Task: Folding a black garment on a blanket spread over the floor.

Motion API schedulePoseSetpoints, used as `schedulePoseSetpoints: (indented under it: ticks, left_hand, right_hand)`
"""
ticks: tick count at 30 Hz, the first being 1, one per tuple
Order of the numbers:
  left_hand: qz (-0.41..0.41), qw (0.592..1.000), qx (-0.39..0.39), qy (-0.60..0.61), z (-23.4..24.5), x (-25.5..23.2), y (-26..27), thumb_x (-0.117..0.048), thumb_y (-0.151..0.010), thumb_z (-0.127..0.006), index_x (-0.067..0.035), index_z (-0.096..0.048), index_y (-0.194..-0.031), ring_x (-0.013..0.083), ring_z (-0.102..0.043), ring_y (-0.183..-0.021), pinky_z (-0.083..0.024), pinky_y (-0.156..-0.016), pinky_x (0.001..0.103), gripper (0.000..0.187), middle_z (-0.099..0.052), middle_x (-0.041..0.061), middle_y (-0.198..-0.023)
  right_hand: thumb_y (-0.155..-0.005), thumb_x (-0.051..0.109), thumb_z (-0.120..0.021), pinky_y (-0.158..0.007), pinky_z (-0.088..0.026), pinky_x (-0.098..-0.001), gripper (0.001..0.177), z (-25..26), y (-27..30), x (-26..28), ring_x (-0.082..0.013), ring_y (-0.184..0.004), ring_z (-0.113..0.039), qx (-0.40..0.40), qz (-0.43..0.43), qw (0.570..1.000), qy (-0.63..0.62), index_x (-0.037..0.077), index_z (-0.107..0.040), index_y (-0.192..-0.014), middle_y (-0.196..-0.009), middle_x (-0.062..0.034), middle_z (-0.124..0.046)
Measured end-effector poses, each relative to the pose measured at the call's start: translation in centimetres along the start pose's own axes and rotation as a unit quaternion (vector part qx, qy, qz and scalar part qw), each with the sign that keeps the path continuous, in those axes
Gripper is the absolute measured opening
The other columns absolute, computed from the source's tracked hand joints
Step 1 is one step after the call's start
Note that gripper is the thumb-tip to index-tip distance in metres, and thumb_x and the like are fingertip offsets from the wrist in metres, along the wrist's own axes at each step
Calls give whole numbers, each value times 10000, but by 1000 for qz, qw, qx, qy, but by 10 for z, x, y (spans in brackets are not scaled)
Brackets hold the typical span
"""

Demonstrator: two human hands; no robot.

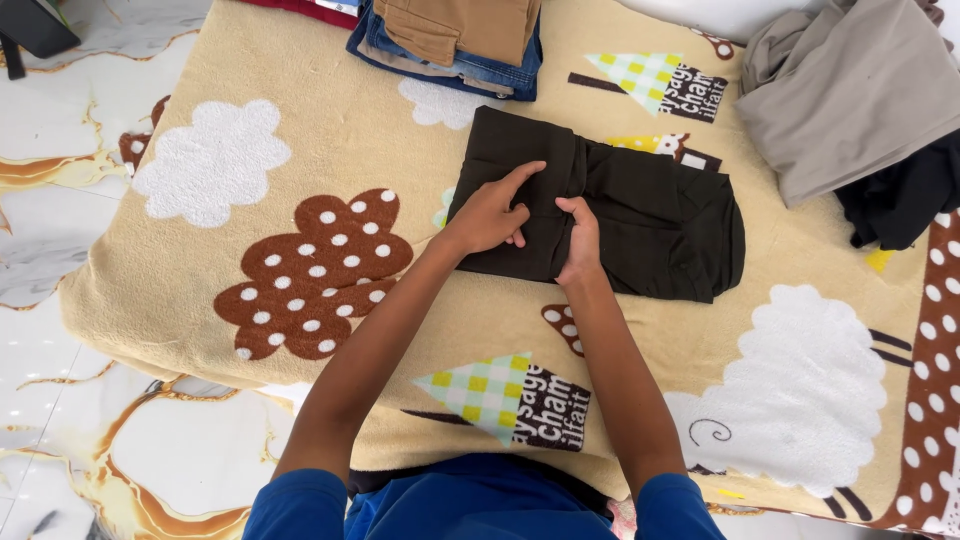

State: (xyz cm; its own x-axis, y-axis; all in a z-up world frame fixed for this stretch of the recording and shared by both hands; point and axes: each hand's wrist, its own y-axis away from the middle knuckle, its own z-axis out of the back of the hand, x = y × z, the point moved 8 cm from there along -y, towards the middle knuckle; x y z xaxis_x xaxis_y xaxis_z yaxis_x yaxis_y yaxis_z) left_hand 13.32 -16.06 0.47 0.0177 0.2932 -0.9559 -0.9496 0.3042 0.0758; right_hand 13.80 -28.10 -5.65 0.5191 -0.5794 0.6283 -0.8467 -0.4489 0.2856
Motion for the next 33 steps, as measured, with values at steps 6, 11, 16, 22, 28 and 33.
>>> schedulePoseSetpoints:
  ticks: [6,11,16,22,28,33]
  left_hand:
    - [7,1000,-3,-19,-8,14,-4,-9,-926,-500,-137,-318,-1599,152,-747,-638,-605,-679,318,709,-725,104,-870]
    - [13,999,-3,-42,-11,8,-2,-36,-947,-527,-137,-294,-1609,167,-758,-675,-600,-729,332,710,-741,142,-929]
    - [-35,995,-31,-87,-11,9,-5,-31,-926,-577,-102,-283,-1574,190,-766,-664,-599,-742,363,715,-634,153,-1337]
    - [-19,993,-91,-79,18,18,-3,-67,-1040,-524,-119,-539,-1501,170,-797,-788,-647,-816,335,464,-720,93,-1413]
    - [-72,894,-211,-389,40,32,-1,-313,-1015,-595,-130,-416,-1576,317,-335,-1540,-289,-1236,524,616,-406,102,-1624]
    - [5,870,-159,-467,29,65,-3,-586,-1025,-453,-26,-228,-1630,352,-145,-1584,-85,-1264,584,854,-180,131,-1712]
  right_hand:
    - [-1015,208,-598,-924,-561,-391,319,27,-4,14,-210,-1019,-655,-123,60,986,92,26,-516,-1263,-1131,-89,-636]
    - [-1025,136,-549,-1169,-334,-378,617,1,3,42,-234,-1421,-362,-89,156,963,202,67,-344,-1603,-1550,-144,-394]
    - [-1031,146,-521,-1280,-191,-435,712,-19,13,55,-298,-1619,-79,-79,252,902,341,99,-151,-1637,-1725,-179,-122]
    - [-1107,239,-492,-1313,-164,-541,537,-34,14,43,-389,-1637,-144,-100,275,555,779,100,-382,-1614,-1723,-180,-297]
    - [-1081,528,-404,-1244,-165,-592,745,-21,-5,17,-396,-1582,-180,-90,206,474,851,12,-323,-1612,-1688,-239,-242]
    - [-1051,533,-411,-1226,-138,-629,761,-20,-5,15,-374,-1572,-187,-104,165,435,879,35,-313,-1618,-1685,-225,-239]
